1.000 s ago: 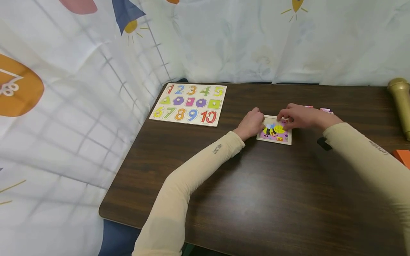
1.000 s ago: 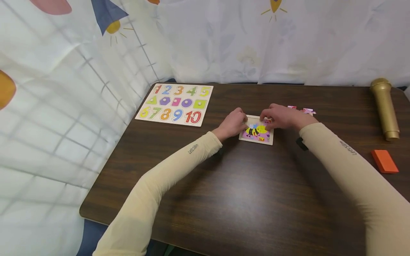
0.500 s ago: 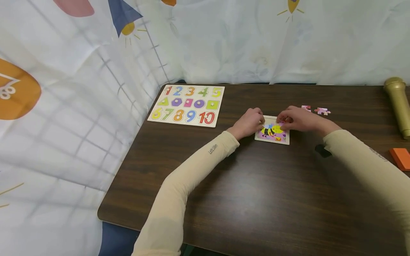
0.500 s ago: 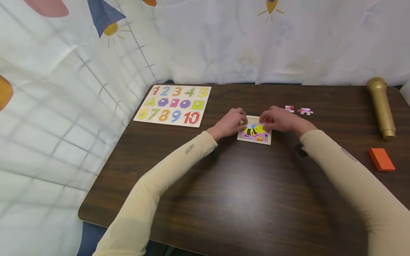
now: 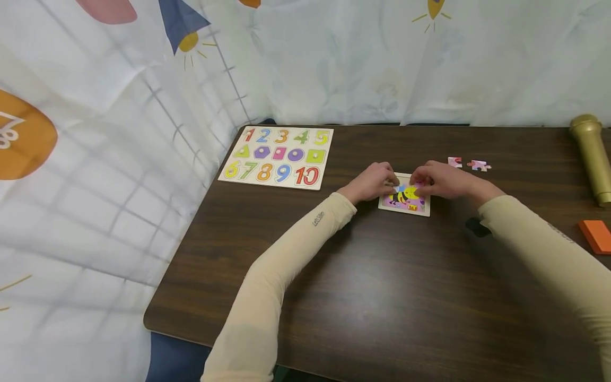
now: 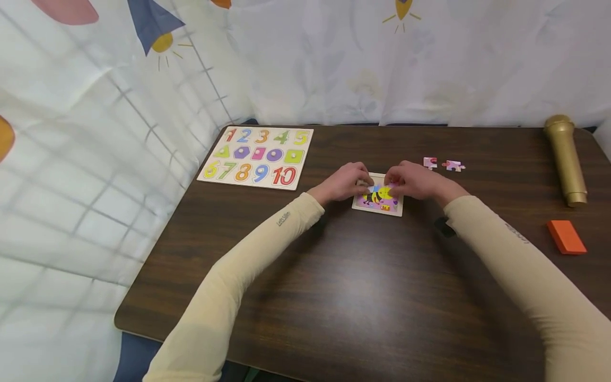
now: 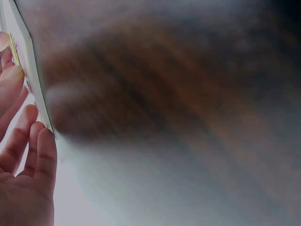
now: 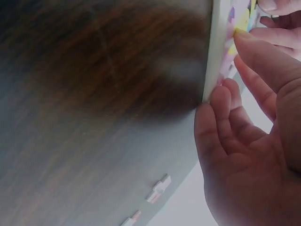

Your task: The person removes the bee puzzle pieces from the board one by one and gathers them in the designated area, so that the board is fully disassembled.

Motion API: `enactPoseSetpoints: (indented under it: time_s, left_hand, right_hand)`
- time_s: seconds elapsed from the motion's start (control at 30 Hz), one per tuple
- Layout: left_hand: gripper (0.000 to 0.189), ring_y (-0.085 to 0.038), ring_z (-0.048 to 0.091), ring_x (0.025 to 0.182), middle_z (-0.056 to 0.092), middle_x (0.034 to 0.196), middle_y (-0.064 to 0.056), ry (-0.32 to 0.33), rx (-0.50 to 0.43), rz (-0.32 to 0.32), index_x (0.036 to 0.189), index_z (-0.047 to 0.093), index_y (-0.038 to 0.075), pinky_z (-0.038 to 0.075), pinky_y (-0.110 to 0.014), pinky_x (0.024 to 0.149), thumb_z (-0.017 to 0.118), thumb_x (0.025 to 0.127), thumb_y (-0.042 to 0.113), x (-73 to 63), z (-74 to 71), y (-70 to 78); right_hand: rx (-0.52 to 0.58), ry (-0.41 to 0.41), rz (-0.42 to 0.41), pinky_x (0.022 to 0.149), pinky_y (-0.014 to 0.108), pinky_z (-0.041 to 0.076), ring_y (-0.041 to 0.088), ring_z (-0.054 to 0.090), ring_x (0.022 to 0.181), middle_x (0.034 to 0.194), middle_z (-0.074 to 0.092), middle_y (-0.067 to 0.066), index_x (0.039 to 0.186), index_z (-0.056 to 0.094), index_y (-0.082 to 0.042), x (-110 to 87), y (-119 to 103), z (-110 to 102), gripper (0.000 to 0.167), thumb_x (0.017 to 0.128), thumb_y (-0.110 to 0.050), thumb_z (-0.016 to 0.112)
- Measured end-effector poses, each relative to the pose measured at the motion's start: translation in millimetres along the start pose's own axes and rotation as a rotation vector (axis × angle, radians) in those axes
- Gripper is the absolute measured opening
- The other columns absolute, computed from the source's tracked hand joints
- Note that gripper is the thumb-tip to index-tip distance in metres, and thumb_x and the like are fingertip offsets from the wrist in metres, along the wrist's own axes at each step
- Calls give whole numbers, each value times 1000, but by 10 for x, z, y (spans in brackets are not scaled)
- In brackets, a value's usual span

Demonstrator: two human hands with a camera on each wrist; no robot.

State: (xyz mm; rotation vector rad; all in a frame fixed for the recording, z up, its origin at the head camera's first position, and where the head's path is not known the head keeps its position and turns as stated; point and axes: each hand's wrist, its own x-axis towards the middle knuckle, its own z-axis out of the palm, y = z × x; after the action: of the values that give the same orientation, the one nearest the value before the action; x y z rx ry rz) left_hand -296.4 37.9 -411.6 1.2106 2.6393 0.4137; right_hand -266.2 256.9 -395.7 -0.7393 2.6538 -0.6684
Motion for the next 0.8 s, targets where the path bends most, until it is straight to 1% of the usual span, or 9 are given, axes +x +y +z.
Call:
enactPoseSetpoints:
  time_s: [0.1, 0.2, 0.37, 0.47, 0.63, 0.8]
  left_hand:
    - [28, -15, 53, 106, 61, 114, -4, -18, -28, -12, 118, 72, 10, 40, -23, 92, 68, 94, 23, 9, 2, -8]
    - [28, -15, 53, 106, 61, 115, -4, -26, -26, -23, 119, 72, 11, 40, -22, 92, 67, 94, 23, 12, -7, 7]
    - [27, -15, 53, 105, 60, 115, -4, -25, 1, -30, 118, 72, 11, 40, -22, 91, 67, 94, 23, 8, -20, 34]
    - [26, -15, 53, 105, 60, 115, -4, -20, 8, -33, 117, 72, 11, 40, -22, 91, 66, 94, 22, 5, -19, 36]
    - [26, -15, 52, 105, 60, 115, -4, -13, -2, -35, 117, 72, 11, 40, -22, 91, 66, 95, 22, -5, -18, 38]
    - [26, -15, 52, 106, 60, 115, -5, -15, 5, -37, 118, 72, 11, 40, -22, 92, 66, 95, 21, -16, -18, 56]
  right_hand:
    - [16, -12, -6, 78, 41, 41, 26, 45, 93, 96, 53, 9, 108, 63, -5, 8, -5, -5, 21, 89, -11, 71]
    - [26, 2, -10, 78, 41, 40, 27, 43, 94, 97, 51, 10, 106, 61, -6, 4, -10, 0, 21, 89, -10, 71]
    - [53, 37, -19, 84, 46, 43, 30, 47, 97, 112, 46, 17, 105, 61, -6, -31, -7, 32, 18, 90, -8, 70]
    - [60, 56, -40, 88, 49, 44, 31, 49, 98, 118, 47, 18, 105, 61, -6, -47, 2, 51, 17, 90, -8, 70]
    - [39, 80, -66, 88, 49, 46, 29, 51, 96, 114, 53, 14, 106, 62, -6, -48, 26, 76, 19, 90, -10, 71]
    - [-14, 119, -73, 86, 48, 45, 29, 50, 96, 109, 57, 14, 104, 63, -5, -40, 38, 108, 19, 88, -10, 72]
